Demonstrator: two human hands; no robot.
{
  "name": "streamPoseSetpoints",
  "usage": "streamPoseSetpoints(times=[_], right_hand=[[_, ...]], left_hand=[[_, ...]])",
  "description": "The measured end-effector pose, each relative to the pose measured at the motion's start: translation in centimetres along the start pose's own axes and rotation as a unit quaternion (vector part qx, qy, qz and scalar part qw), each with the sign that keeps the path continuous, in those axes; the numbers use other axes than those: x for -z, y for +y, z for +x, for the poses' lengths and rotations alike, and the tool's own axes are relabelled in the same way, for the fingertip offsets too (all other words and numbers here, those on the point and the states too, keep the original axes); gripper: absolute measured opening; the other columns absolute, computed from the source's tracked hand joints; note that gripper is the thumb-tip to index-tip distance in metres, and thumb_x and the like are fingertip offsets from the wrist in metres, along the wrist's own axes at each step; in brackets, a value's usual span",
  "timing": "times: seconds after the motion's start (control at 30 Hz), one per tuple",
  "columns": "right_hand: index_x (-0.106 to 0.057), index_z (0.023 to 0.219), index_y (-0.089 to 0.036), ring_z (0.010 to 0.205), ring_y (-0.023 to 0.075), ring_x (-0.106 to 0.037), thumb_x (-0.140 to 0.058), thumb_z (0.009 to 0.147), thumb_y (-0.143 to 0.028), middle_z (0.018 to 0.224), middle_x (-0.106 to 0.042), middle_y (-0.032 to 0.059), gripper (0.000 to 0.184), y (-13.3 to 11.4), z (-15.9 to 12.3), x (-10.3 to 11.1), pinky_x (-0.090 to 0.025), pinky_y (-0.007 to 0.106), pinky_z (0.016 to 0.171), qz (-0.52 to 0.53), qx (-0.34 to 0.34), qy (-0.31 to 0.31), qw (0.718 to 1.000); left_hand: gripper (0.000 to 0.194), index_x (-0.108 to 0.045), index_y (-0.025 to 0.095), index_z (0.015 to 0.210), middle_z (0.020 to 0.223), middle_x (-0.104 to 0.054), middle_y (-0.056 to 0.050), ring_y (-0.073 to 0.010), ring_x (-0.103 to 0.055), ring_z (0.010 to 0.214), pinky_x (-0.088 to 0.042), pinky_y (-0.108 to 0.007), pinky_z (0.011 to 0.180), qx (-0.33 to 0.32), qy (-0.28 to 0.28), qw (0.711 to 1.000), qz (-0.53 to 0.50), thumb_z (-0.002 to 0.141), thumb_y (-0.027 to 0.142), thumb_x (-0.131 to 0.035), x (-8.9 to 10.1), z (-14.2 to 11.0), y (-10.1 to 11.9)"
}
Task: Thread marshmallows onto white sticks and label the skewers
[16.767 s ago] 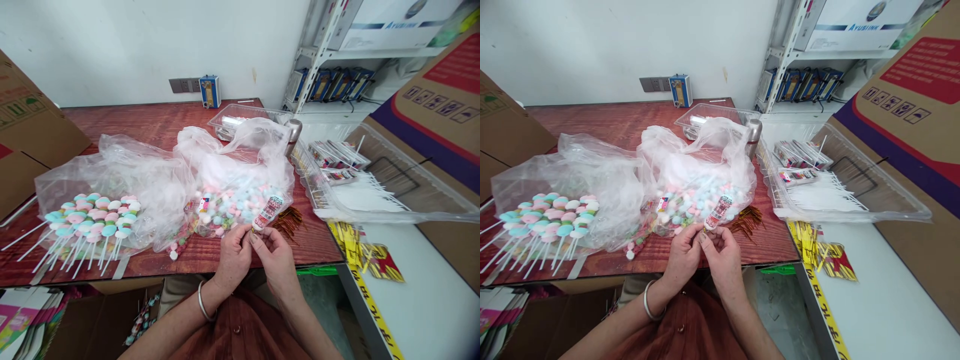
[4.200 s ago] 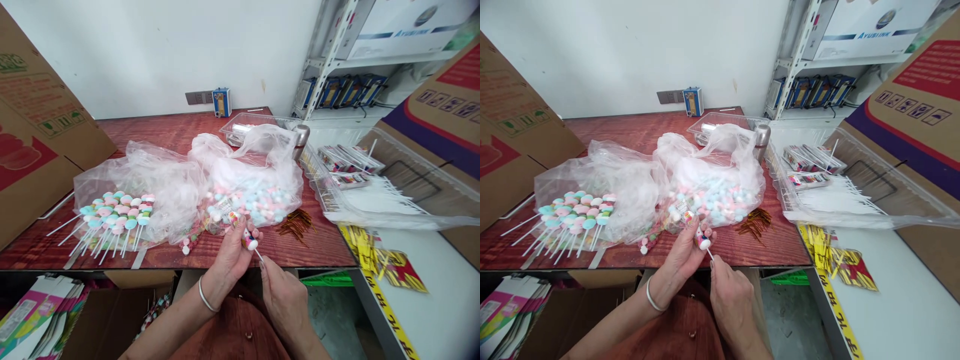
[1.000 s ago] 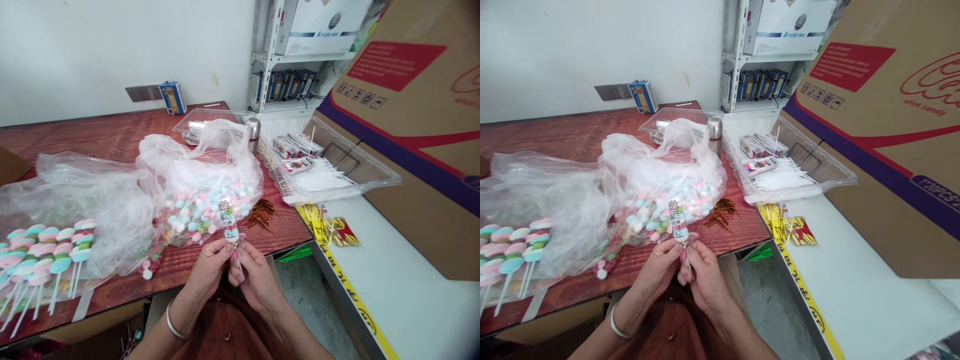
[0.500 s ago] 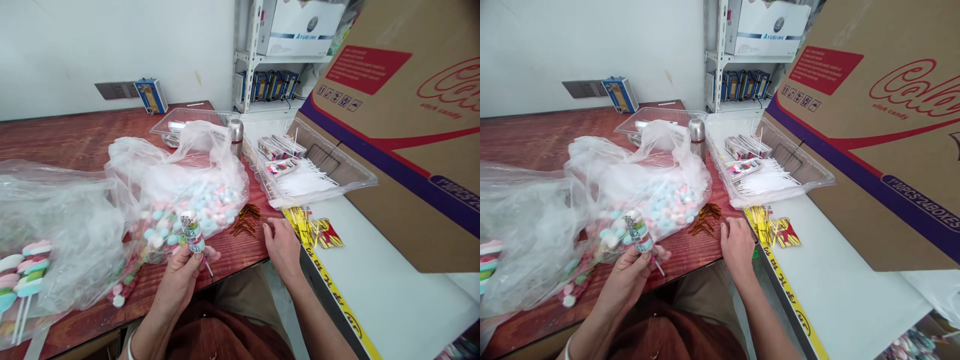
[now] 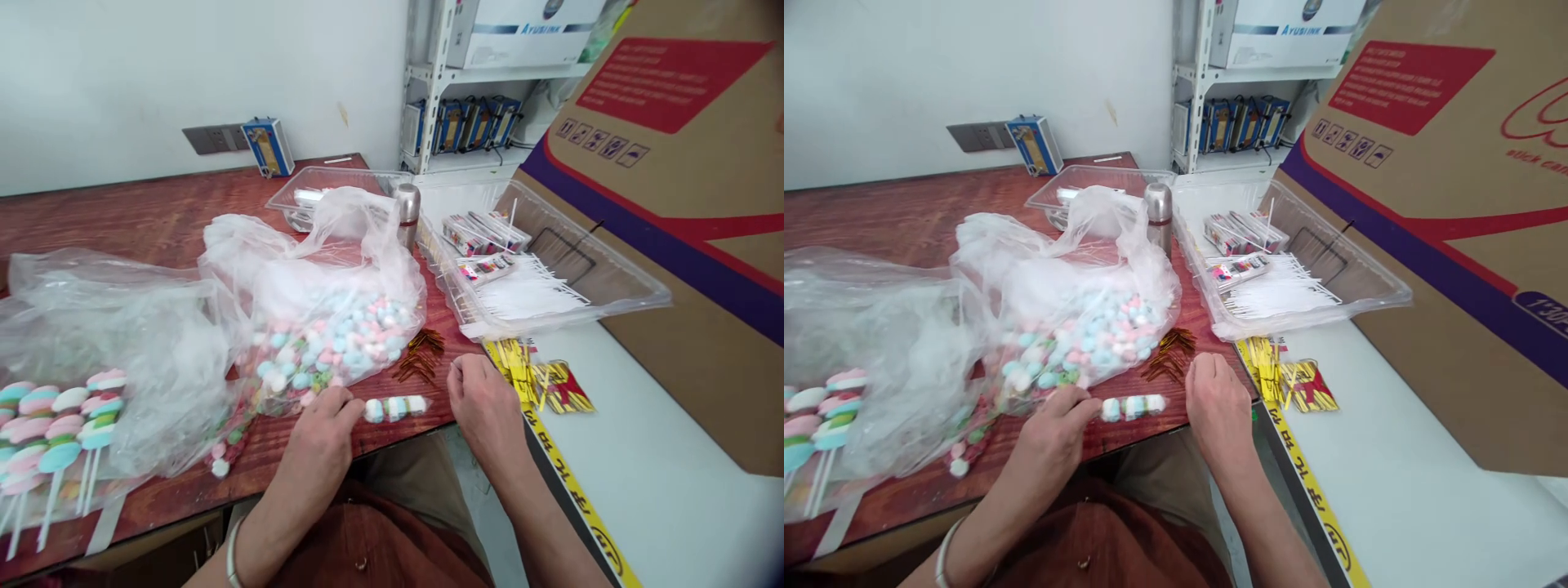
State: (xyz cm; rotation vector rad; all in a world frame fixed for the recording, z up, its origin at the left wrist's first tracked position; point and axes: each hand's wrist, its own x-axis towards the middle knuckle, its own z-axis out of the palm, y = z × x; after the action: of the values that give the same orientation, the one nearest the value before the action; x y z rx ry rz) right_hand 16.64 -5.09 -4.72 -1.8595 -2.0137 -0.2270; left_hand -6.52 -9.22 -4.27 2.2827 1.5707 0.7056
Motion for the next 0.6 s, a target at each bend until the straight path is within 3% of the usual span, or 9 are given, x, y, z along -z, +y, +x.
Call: streamPoseSetpoints(times=[0.13, 0.27, 0.47, 0.6], right_hand=[[-0.049, 0.072, -0.022, 0.065, 0.0192, -0.05, -0.042, 0.099, -0.021, 0.067, -0.052, 0.0044, 0.028, -4.2, -2.1, 1.8, -0.028, 0.032, 0.06, 0.076, 0.054, 0.003, 0.996], [-0.05, 0.074, -0.023, 0.06, 0.0184, -0.049, -0.046, 0.098, -0.017, 0.065, -0.052, 0.003, 0.024, -7.2, -4.0, 1.2, -0.027, 0.032, 0.059, 0.088, 0.082, 0.012, 0.993], [-0.047, 0.073, -0.022, 0.054, 0.0171, -0.052, -0.047, 0.099, -0.02, 0.062, -0.051, -0.0004, 0.026, -8.1, -4.4, 0.7, -0.03, 0.031, 0.055, 0.05, 0.08, 0.05, 0.994], [-0.047, 0.07, -0.022, 0.052, 0.0161, -0.052, -0.043, 0.1, -0.022, 0.059, -0.05, -0.0013, 0.03, -8.3, -4.2, 0.7, -0.03, 0.03, 0.053, 0.06, 0.076, 0.071, 0.993]], left_hand=[[0.029, -0.063, 0.019, 0.099, 0.085, -0.057, -0.005, -0.0195, -0.052, 0.078, -0.044, -0.032, 0.073, -0.047, 0.024, 0.996, 0.067, 0.094, 0.005, -0.039, -1.4, 0.5, 1.5], [0.021, -0.06, 0.019, 0.092, 0.079, -0.056, -0.003, -0.0181, -0.052, 0.071, -0.043, -0.03, 0.066, -0.042, 0.083, 0.993, 0.067, 0.095, 0.009, -0.042, -1.9, 1.0, 2.3], [0.02, -0.057, 0.018, 0.113, 0.083, -0.06, -0.003, -0.0173, -0.057, 0.075, -0.047, -0.029, 0.068, -0.059, 0.17, 0.983, 0.033, 0.096, 0.014, -0.048, -2.1, 1.0, 2.1], [0.015, -0.059, 0.018, 0.108, 0.082, -0.061, -0.004, -0.0169, -0.057, 0.074, -0.049, -0.028, 0.067, -0.045, 0.177, 0.983, 0.019, 0.096, 0.015, -0.049, -2.2, 1.1, 1.9]])
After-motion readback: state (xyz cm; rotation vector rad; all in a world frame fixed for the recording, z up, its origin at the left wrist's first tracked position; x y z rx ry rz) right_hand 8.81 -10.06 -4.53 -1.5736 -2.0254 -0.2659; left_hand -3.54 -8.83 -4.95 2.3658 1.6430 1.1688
